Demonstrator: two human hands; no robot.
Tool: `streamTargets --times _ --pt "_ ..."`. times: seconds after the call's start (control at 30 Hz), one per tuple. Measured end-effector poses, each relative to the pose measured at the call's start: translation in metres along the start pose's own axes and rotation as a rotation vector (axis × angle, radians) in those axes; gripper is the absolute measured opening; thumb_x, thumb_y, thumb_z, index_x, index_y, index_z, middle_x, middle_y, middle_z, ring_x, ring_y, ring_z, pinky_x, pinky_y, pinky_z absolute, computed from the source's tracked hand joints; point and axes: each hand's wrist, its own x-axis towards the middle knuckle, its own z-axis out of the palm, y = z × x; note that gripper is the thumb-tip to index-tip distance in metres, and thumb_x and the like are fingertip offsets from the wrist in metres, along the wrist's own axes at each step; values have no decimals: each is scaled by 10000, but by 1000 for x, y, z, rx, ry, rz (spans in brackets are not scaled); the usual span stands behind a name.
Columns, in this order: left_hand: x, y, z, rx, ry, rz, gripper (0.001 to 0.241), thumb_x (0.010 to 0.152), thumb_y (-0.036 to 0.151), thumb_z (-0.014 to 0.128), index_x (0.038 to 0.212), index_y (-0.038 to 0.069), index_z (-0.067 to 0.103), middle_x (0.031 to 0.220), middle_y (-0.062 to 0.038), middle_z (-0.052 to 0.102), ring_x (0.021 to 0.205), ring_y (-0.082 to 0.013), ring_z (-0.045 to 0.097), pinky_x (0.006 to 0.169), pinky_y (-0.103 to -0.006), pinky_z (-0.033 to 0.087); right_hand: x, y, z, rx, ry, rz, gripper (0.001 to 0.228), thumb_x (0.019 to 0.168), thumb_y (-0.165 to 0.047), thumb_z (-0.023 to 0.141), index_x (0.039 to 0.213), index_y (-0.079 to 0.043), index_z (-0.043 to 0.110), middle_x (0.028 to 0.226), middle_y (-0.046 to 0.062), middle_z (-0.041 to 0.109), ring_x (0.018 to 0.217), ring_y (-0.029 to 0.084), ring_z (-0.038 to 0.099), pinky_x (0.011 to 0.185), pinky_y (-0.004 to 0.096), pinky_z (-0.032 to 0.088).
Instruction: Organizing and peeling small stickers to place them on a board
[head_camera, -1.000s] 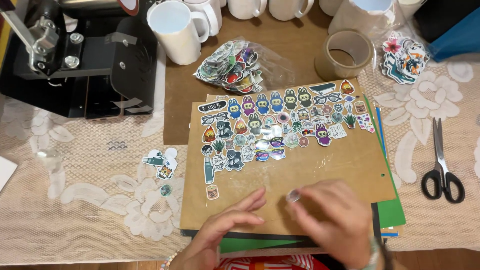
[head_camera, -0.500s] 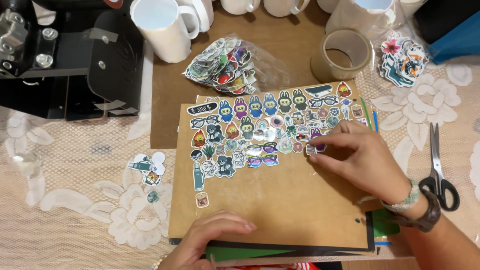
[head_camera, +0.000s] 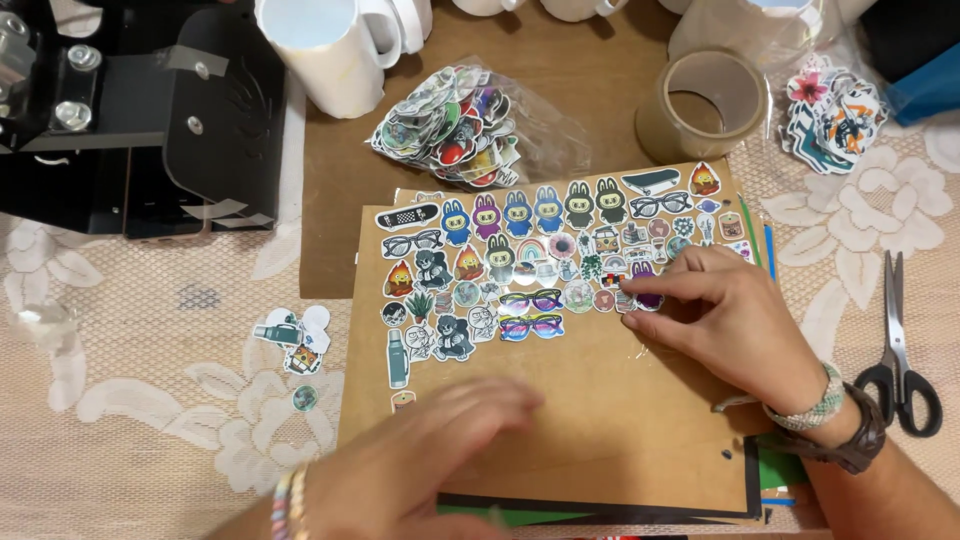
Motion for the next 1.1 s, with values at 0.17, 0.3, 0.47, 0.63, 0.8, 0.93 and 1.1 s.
streamTargets --times 0.17,0.3,0.47,0.63,0.8,0.93,1.1 --pt "63 -15 -7 451 -37 90 803 870 677 375 1189 -46 518 1495 -294 438 1465 -483 309 1222 -586 168 3 -3 -3 -66 -48 23 282 760 -319 832 1036 -266 825 686 -52 619 722 143 579 707 282 433" --pt "86 -39 2 652 -40 221 855 906 663 322 1257 -97 495 1518 -285 428 1484 -446 309 1252 -559 166 5 -5 -3 -71 -46 48 263 766 -316 830 1019 -241 829 681 -41 618 698 147 595 669 288 440" --pt "94 -45 9 690 -26 236 864 876 696 323 1159 -95 525 1469 -305 475 1459 -475 338 1248 -595 166 7 -8 -5 -138 -121 150 241 765 -388 819 973 -268 839 701 -41 661 710 168 633 644 324 455" --pt "105 -27 5 623 -24 188 885 844 722 315 1135 -93 501 1269 -331 571 1315 -485 458 1218 -627 184 0 -6 -9 -122 -51 -4 314 777 -358 811 1055 -213 798 751 -14 697 739 201 636 715 339 471" --pt "93 -22 -15 463 65 146 662 939 555 451 1341 30 459 1180 -207 676 1389 -449 440 1218 -624 207 -32 -29 -53 -47 179 86 403 797 -251 807 1183 -141 768 651 29 557 644 170 450 651 299 362" --pt "64 -6 0 207 572 112 168 923 206 704 1063 116 680 1105 -45 711 1126 -251 635 1052 -435 484 -76 -43 -45 -20 382 114 238 860 -99 789 1093 -58 768 734 43 619 637 145 467 718 286 403" --pt "42 -2 36 -54 653 23 44 878 159 763 906 160 730 950 -7 738 962 -171 682 951 -351 508 -92 -79 9 -17 437 -203 178 758 -190 817 908 -114 759 745 2 695 637 168 587 696 313 449"
